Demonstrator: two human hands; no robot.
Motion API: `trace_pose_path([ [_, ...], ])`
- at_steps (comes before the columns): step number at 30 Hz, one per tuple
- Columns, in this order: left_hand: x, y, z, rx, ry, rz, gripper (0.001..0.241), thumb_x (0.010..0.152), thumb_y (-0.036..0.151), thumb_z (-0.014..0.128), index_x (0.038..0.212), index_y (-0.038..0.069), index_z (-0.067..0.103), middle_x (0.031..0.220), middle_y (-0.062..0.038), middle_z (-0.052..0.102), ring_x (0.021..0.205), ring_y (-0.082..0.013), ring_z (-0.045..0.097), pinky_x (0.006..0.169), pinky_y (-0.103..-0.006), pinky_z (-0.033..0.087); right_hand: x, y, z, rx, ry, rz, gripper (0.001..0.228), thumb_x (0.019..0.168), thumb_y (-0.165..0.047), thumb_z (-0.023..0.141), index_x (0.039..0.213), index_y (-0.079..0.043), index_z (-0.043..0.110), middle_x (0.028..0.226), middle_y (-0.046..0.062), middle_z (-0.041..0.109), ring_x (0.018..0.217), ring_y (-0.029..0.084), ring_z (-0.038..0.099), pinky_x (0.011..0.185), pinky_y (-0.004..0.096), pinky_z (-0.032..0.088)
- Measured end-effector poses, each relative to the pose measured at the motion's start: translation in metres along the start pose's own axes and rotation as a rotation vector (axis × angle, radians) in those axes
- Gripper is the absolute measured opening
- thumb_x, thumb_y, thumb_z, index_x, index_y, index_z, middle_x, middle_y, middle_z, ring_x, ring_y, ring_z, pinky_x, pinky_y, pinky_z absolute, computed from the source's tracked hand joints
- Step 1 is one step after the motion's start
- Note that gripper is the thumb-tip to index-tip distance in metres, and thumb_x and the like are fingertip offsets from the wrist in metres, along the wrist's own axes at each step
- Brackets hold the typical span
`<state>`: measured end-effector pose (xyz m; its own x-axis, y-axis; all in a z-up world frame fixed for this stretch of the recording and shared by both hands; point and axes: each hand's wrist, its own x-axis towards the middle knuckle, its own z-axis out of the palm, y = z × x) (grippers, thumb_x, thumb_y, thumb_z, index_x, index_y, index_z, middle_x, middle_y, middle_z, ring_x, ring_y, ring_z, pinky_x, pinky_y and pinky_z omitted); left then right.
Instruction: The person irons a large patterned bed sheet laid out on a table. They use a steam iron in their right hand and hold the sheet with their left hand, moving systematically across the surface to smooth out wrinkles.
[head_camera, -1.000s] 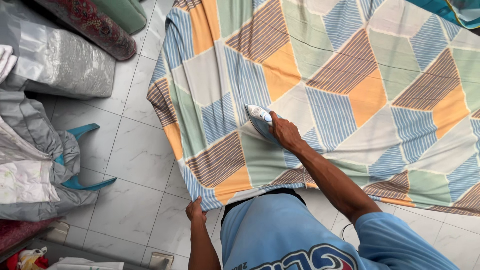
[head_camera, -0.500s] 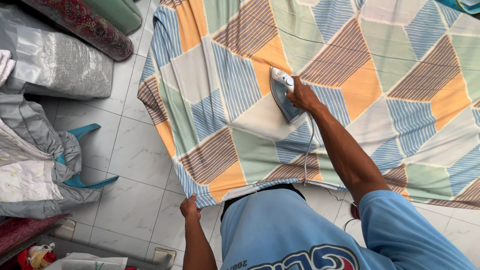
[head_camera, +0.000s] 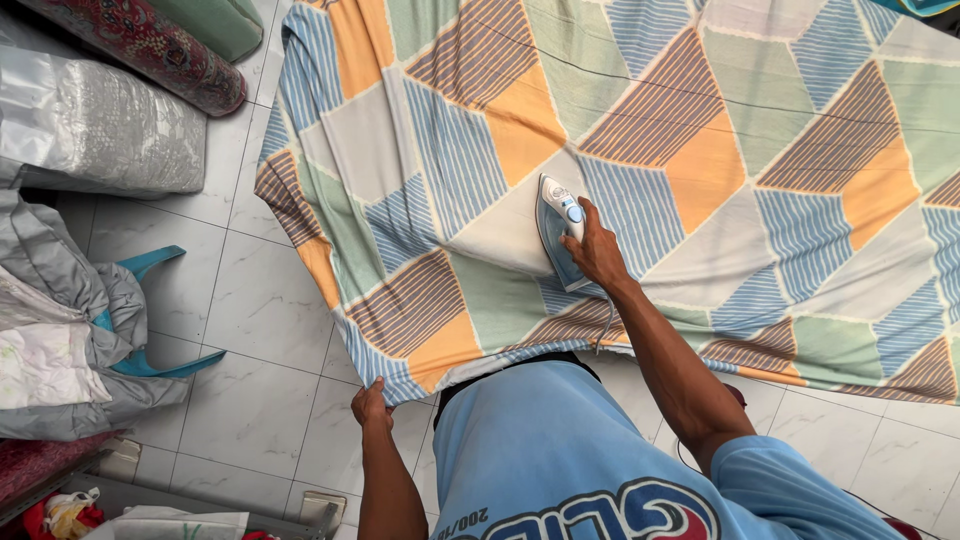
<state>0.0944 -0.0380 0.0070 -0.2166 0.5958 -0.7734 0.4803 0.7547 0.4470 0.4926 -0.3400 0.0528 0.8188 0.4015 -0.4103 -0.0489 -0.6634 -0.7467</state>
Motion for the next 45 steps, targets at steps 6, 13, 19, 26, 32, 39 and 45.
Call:
trace_pose_path([
  [6, -0.003, 0.000, 0.001, -0.036, -0.019, 0.008, 0.032, 0.091, 0.015, 0.074, 0.119, -0.001, 0.066, 0.110, -0.015, 0.071, 0.086, -0.0278, 0.068, 0.063, -0.0406, 0.057, 0.003, -0.003, 0.000, -0.125, 0.069, -0.193, 0.078, 0.092, -0.010, 0.069, 0.157, -0.006, 0.025, 0.095, 0.032, 0.072, 0.077, 0.039, 0.071, 0.067, 0.053, 0.056],
  [13, -0.001, -0.005, 0.000, 0.019, 0.006, -0.001, 0.036, 0.091, 0.018, 0.075, 0.120, -0.002, 0.065, 0.110, -0.016, 0.070, 0.086, -0.0275, 0.068, 0.063, -0.0400, 0.057, -0.002, -0.037, -0.014, -0.098, -0.156, 0.062, 0.063, 0.098, -0.009, 0.058, 0.154, -0.023, 0.032, 0.106, 0.026, 0.070, 0.068, 0.031, 0.075, 0.063, 0.043, 0.063],
  [19, 0.000, -0.006, 0.000, 0.001, -0.014, 0.008, 0.035, 0.091, 0.018, 0.075, 0.119, -0.002, 0.067, 0.108, -0.016, 0.071, 0.084, -0.0271, 0.068, 0.062, -0.0401, 0.057, 0.001, -0.018, -0.009, -0.269, -0.105, -0.162, 0.068, 0.099, -0.010, 0.057, 0.159, -0.021, 0.026, 0.113, 0.031, 0.066, 0.084, 0.039, 0.073, 0.078, 0.051, 0.060],
  [26, -0.001, -0.010, -0.002, -0.041, -0.012, -0.011, 0.034, 0.091, 0.017, 0.075, 0.118, -0.002, 0.067, 0.108, -0.014, 0.071, 0.085, -0.0261, 0.070, 0.065, -0.0388, 0.060, 0.014, 0.012, 0.005, -0.244, 0.000, -0.178, 0.083, 0.093, -0.007, 0.059, 0.161, -0.001, 0.012, 0.105, 0.033, 0.066, 0.087, 0.049, 0.069, 0.078, 0.058, 0.054],
  [32, 0.003, -0.014, -0.010, 0.009, -0.005, 0.006, 0.032, 0.092, 0.018, 0.075, 0.115, -0.004, 0.068, 0.105, -0.014, 0.072, 0.082, -0.0256, 0.068, 0.063, -0.0393, 0.057, 0.089, -0.002, -0.007, -0.308, 0.062, -0.278, 0.077, 0.092, -0.008, 0.064, 0.157, -0.003, 0.022, 0.106, 0.033, 0.068, 0.093, 0.054, 0.065, 0.082, 0.061, 0.050],
  [39, 0.006, -0.012, -0.014, 0.016, -0.002, 0.030, 0.032, 0.093, 0.019, 0.074, 0.114, -0.004, 0.068, 0.103, -0.015, 0.072, 0.080, -0.0257, 0.068, 0.059, -0.0372, 0.056, 0.099, -0.030, 0.001, -0.192, -0.029, -0.219, 0.070, 0.093, -0.009, 0.063, 0.153, -0.006, 0.026, 0.104, 0.037, 0.067, 0.095, 0.055, 0.066, 0.082, 0.062, 0.049],
  [45, -0.004, -0.011, -0.016, -0.070, 0.042, 0.032, 0.030, 0.091, 0.015, 0.073, 0.115, -0.003, 0.069, 0.108, -0.014, 0.072, 0.083, -0.0257, 0.068, 0.060, -0.0390, 0.055, 0.023, -0.034, 0.065, -0.193, 0.041, -0.254, 0.071, 0.089, -0.005, 0.061, 0.151, -0.002, 0.029, 0.107, 0.038, 0.065, 0.087, 0.056, 0.065, 0.075, 0.064, 0.049],
])
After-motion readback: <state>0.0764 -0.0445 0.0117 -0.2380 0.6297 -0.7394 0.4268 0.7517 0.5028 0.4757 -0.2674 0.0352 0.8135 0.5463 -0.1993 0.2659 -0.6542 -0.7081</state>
